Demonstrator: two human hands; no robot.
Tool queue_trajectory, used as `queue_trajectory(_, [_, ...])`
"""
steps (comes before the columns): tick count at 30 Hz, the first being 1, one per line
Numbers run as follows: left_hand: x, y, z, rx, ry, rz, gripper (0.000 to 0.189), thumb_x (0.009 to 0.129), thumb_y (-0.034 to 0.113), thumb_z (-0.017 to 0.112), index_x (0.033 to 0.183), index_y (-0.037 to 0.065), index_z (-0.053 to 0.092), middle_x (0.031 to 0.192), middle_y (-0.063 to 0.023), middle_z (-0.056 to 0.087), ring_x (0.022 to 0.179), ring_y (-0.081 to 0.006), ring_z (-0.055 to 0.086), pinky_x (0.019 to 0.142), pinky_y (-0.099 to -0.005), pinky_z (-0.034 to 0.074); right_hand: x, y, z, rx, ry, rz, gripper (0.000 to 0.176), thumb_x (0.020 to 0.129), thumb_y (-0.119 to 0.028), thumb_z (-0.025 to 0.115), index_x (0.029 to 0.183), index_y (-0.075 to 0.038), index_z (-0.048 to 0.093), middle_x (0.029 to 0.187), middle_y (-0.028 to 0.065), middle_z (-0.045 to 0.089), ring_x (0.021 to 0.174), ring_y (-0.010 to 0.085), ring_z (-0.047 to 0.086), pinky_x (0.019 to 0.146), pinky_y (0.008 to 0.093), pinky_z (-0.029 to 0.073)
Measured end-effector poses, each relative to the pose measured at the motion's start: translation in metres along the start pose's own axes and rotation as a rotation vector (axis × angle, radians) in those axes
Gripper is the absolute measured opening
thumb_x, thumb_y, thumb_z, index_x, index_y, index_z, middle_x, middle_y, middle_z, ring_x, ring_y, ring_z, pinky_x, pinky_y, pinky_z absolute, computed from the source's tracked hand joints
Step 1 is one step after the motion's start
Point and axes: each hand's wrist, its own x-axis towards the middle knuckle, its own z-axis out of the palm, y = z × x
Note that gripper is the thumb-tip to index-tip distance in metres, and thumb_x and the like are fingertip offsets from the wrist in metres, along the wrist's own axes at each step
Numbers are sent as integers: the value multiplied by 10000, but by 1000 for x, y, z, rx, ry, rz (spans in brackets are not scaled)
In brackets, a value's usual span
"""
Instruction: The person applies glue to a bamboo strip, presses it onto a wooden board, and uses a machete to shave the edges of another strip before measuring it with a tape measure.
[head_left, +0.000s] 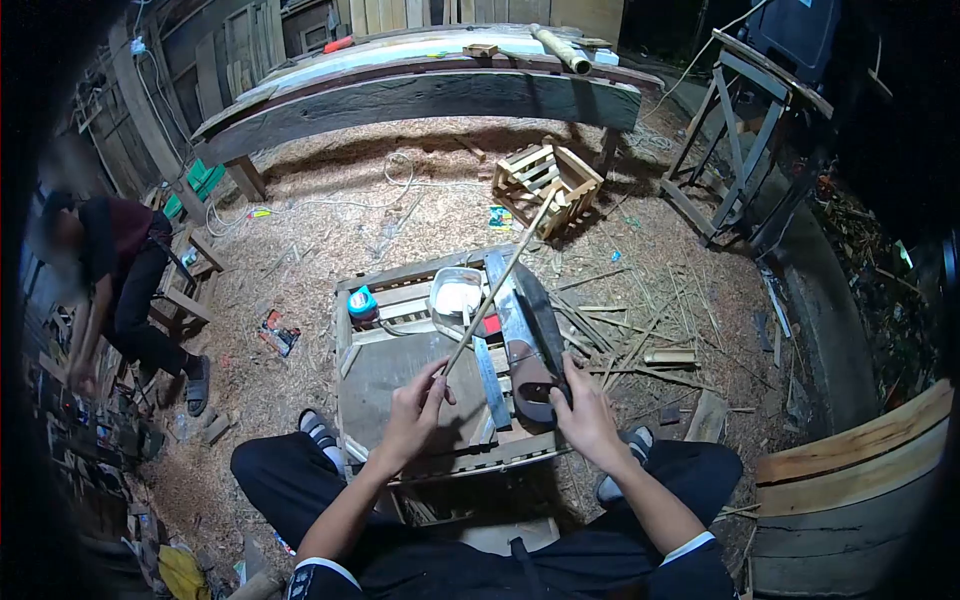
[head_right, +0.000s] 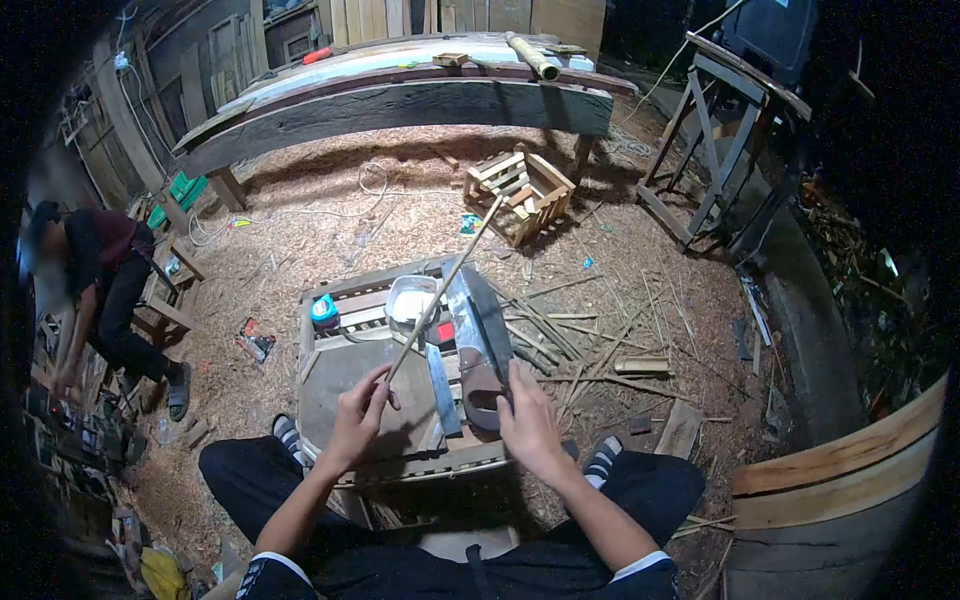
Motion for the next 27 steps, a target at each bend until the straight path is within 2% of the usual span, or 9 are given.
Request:
queue_trajectory(2, [-4, -5, -3, 16, -38, 40, 365, 1085, 120, 574, 1437, 25, 605, 817, -99, 718, 674, -104, 603, 617, -299, 479, 3, -4, 9, -98, 17, -103, 592, 989, -103, 638, 1524, 75, 458, 1074, 292, 638, 1019, 468, 638, 923, 510, 497])
queue_trajectory(6, [-11, 2, -14, 28, -94, -32, 369, 1088, 129, 571, 1438, 13, 596, 833, -100, 736, 678, -92, 612, 628, -298, 488, 12, -19, 18, -228, -80, -34, 604, 1004, -96, 621, 1552, 61, 423, 1095, 285, 616, 1030, 462, 609, 943, 523, 481])
queue_trajectory(10, [-16, -10, -16, -227, -119, -179, 284, 1055, 87, 599, 1322, -5, 569, 883, -78, 741, 749, -80, 632, 647, -265, 488, 21, -32, 24, -392, -127, -22, 635, 983, -52, 598, 1570, 64, 386, 1083, 292, 609, 1040, 457, 596, 945, 531, 476])
queue_trajectory(11, [-19, -16, -16, -366, -110, -189, 262, 1040, 81, 618, 1281, 9, 545, 910, -66, 745, 743, -65, 604, 637, -240, 463, 22, -37, 21, -395, -221, 38, 696, 907, 22, 609, 1559, 79, 373, 1277, 340, 574, 1164, 478, 572, 1028, 549, 466])
queue_trajectory(15, [-18, -12, -27, -344, -169, -183, 260, 1018, 61, 632, 1241, 29, 502, 981, -80, 743, 843, -74, 641, 678, -226, 475, 14, -39, 28, -485, -159, -72, 740, 857, 61, 641, 1552, 67, 387, 1391, 356, 498, 1217, 486, 532, 1055, 547, 453])
queue_trajectory(18, [-19, -8, -37, -355, -201, -241, 243, 1011, 45, 634, 1223, -12, 530, 975, -106, 740, 929, -141, 717, 802, -298, 572, 11, -38, 33, -440, -204, -67, 791, 812, 84, 680, 1550, 50, 397, 1469, 360, 426, 1242, 493, 508, 1069, 543, 443])
queue_trajectory(24, [-29, -11, -49, -373, -185, -193, 312, 1015, 16, 619, 1319, -48, 592, 1032, -126, 762, 1042, -159, 726, 883, -316, 584, 13, -39, 28, -663, -165, -131, 665, 919, -149, 712, 1532, -35, 480, 1356, 238, 551, 1227, 414, 539, 1018, 520, 451])
queue_trajectory(26, [-32, -12, -51, -363, -192, -200, 321, 1018, 32, 640, 1325, -58, 622, 1024, -116, 769, 1006, -147, 729, 870, -303, 588, 13, -46, 19, -672, -77, -166, 632, 927, -229, 734, 1500, -61, 525, 1315, 205, 587, 1205, 369, 547, 979, 496, 452])
queue_trajectory(27, [-32, -11, -53, -363, -189, -199, 321, 1018, 32, 640, 1325, -58, 622, 1024, -116, 769, 1006, -147, 729, 870, -303, 588, 13, -48, 17, -629, -9, -167, 526, 924, -219, 745, 1408, -59, 614, 1280, 179, 610, 1176, 357, 558, 982, 504, 444])
